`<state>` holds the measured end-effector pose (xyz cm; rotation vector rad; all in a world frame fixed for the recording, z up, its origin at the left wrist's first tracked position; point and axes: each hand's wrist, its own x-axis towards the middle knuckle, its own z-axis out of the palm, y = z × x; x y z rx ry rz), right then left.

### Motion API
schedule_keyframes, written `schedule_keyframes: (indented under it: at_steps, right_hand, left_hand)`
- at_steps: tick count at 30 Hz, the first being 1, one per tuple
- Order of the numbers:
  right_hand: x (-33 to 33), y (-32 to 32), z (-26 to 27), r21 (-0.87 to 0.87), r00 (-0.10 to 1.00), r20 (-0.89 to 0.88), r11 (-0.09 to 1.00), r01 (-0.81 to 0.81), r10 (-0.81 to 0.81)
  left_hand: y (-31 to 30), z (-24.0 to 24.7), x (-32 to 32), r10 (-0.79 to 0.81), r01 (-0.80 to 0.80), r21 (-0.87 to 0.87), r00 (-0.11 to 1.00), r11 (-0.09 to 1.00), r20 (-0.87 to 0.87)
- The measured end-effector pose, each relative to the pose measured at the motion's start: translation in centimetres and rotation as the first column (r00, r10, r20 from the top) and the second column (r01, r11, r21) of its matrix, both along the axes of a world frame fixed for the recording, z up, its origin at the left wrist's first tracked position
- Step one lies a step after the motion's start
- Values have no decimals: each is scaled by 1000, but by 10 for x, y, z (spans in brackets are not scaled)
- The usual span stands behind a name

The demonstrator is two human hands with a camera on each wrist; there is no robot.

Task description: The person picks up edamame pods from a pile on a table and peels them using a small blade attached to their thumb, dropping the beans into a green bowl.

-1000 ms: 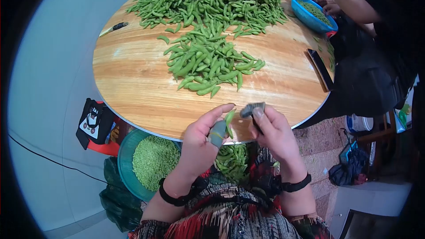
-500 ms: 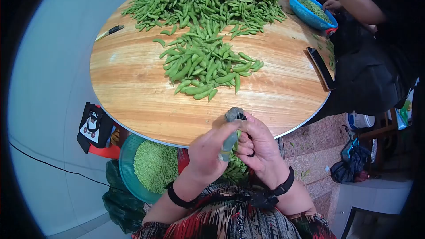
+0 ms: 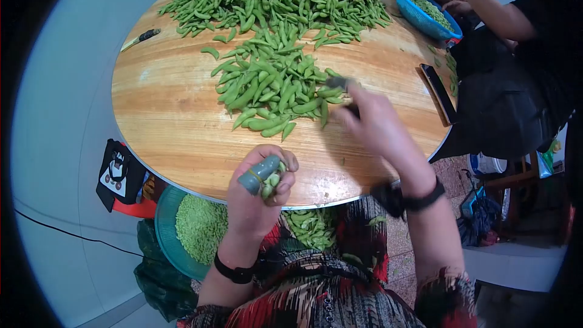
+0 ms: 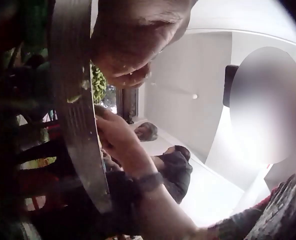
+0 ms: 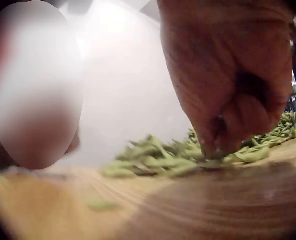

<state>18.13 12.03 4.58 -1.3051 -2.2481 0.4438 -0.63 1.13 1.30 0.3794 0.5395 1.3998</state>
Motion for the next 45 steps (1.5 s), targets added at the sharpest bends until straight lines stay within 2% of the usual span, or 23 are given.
schedule_keyframes:
  at_steps: [2, 9, 11, 12, 13, 15, 16, 18, 19, 21, 22, 24, 25, 29, 30, 31, 36, 38, 40, 42, 43, 44, 45]
  right_hand:
    - [3, 31, -9, 37, 965, 246, 996, 82, -89]
    - [10, -1, 5, -14, 944, 324, 997, 71, -62]
    - [12, -18, 13, -101, 986, 134, 989, 109, -95]
    - [14, -27, 13, -100, 987, 132, 989, 105, -92]
    - [17, -36, 12, -300, 992, -126, 952, -59, 21]
    - [17, -56, 10, -549, 822, -567, 725, -417, 44]
    - [18, -63, 16, -682, 835, -548, 600, -418, -42]
    - [19, -71, 19, -660, 894, -446, 659, -361, 42]
    - [21, -75, 17, -674, 887, -455, 620, -403, 81]
    - [29, -79, 12, -752, 806, -579, 465, -467, -127]
    - [30, -84, 10, -730, 758, -633, 448, -516, -157]
    - [33, -86, 10, -726, 678, -683, 357, -588, -272]
    - [35, -84, 6, -729, 685, -680, 334, -597, -260]
    - [42, -81, -3, -744, 722, -656, 355, -567, -220]
    - [44, -80, -4, -724, 720, -669, 383, -574, -186]
    - [47, -79, -6, -700, 657, -712, 312, -642, -246]
    - [53, -79, -7, -709, 628, -701, 245, -661, -338]
    - [47, -83, 0, -735, 632, -670, 227, -639, -390]
    - [48, -83, 0, -715, 608, -666, 137, -686, -433]
    - [46, -85, 0, -697, 588, -679, 134, -705, -439]
    - [43, -87, 1, -676, 560, -675, 98, -730, -481]
    - [41, -88, 2, -649, 530, -670, 64, -758, -519]
    - [39, -89, 1, -641, 518, -660, 48, -766, -544]
  left_hand:
    - [-2, 3, 6, -10, 10, -32, 1000, 999, 7]
    - [-4, 5, 14, -56, 56, -1, 990, 998, -133]
    - [-4, 6, 20, -66, 66, -7, 988, 998, -137]
    - [-3, 6, 23, -76, 72, -32, 986, 997, -148]
    - [-2, 6, 27, -85, 76, -60, 984, 995, -158]
    - [-1, 0, 32, -113, 103, -90, 988, 991, -110]
    - [0, 0, 35, -139, 132, -111, 988, 985, -60]
    - [-6, 6, 48, -65, 46, -143, 989, 989, -130]
    - [-8, 3, 52, -22, 7, -76, 981, 997, -193]
    - [-12, -5, 60, 107, -109, 14, 932, 994, -346]
    - [-13, -6, 63, 179, -178, 42, 885, 983, -429]
    - [-16, -3, 68, 161, -171, 2, 923, 985, -350]
    - [-17, -1, 69, 218, -212, 65, 858, 975, -466]
    - [-20, -12, 77, 392, -313, 239, 665, 919, -636]
    - [-22, -12, 77, 403, -330, 238, 659, 914, -636]
    - [-23, -12, 78, 389, -317, 231, 661, 920, -642]
    - [-24, 5, 80, 381, -270, 270, 595, 924, -708]
    - [-23, 8, 82, 497, -288, 409, 402, 866, -769]
    - [-22, 1, 84, 516, -305, 418, 546, 856, -659]
    - [-22, 1, 80, 305, -237, 215, 872, 947, -383]
    - [-23, -1, 76, 298, -225, 226, 876, 948, -379]
    - [-24, -4, 70, 146, -125, 151, 980, 981, -135]
    - [-23, -5, 65, -9, -3, 100, 992, 995, 126]
